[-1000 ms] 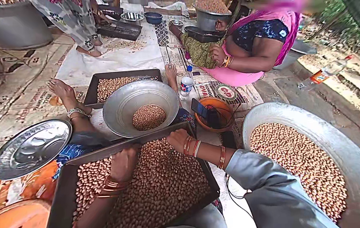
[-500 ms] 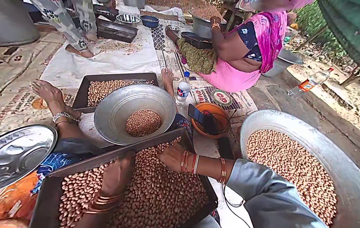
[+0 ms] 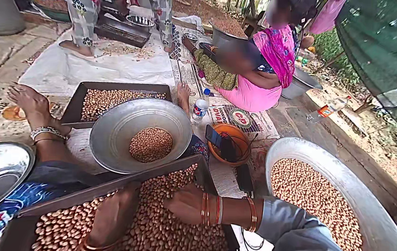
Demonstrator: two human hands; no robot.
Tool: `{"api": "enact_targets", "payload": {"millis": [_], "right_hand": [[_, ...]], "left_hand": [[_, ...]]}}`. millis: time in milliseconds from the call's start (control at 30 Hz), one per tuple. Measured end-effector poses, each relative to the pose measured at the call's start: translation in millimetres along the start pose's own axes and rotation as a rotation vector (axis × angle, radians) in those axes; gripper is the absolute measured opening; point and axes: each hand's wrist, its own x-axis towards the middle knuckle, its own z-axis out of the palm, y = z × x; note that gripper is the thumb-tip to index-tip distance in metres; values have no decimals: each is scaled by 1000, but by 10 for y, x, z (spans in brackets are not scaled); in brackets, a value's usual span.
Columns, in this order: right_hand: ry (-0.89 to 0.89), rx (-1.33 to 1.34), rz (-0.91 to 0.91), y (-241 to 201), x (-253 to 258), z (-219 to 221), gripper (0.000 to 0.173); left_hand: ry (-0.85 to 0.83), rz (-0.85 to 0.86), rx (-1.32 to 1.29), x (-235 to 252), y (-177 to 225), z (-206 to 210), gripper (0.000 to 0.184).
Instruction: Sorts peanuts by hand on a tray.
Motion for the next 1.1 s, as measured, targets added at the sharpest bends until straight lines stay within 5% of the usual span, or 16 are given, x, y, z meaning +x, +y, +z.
{"api": "enact_targets", "payload": {"millis": [33, 67, 100, 200, 400, 567, 633, 700, 800, 900, 1000, 1100], "right_hand": [[-3, 0, -2, 22, 10, 11, 22], [-4, -1, -6, 39, 22, 23, 22], [-11, 0, -10, 55, 31, 28, 22], [-13, 11, 1, 99, 56, 42, 23], [103, -20, -1, 105, 63, 14, 23], [469, -116, -174, -25, -9, -29, 16], [554, -113, -274, -88, -18, 9, 15], [585, -101, -365, -138, -16, 55, 14], [585, -100, -447, -129, 20, 106, 14], [624, -167, -428, -4, 69, 67, 18], [696, -153, -304, 254, 93, -94, 18], [818, -70, 8, 733, 65, -324, 17]], "left_hand": [[318, 158, 1, 96, -215, 303, 24], [436, 223, -24, 142, -297, 413, 20], [410, 223, -43, 106, -261, 351, 22], [-7, 89, -134, -194, 185, -392, 39], [306, 268, -418, 141, -396, 211, 15], [-226, 88, -1363, 38, -256, 188, 20], [-397, -44, -1543, -124, -99, 112, 31], [-537, -115, -1585, -246, 6, 60, 40], [-757, 8, -1652, -225, -42, 280, 42], [-639, -60, -1588, -254, 29, 327, 38], [-728, 60, -1467, -204, 14, 253, 40], [-805, 100, -1457, -167, 7, 265, 41]]}}
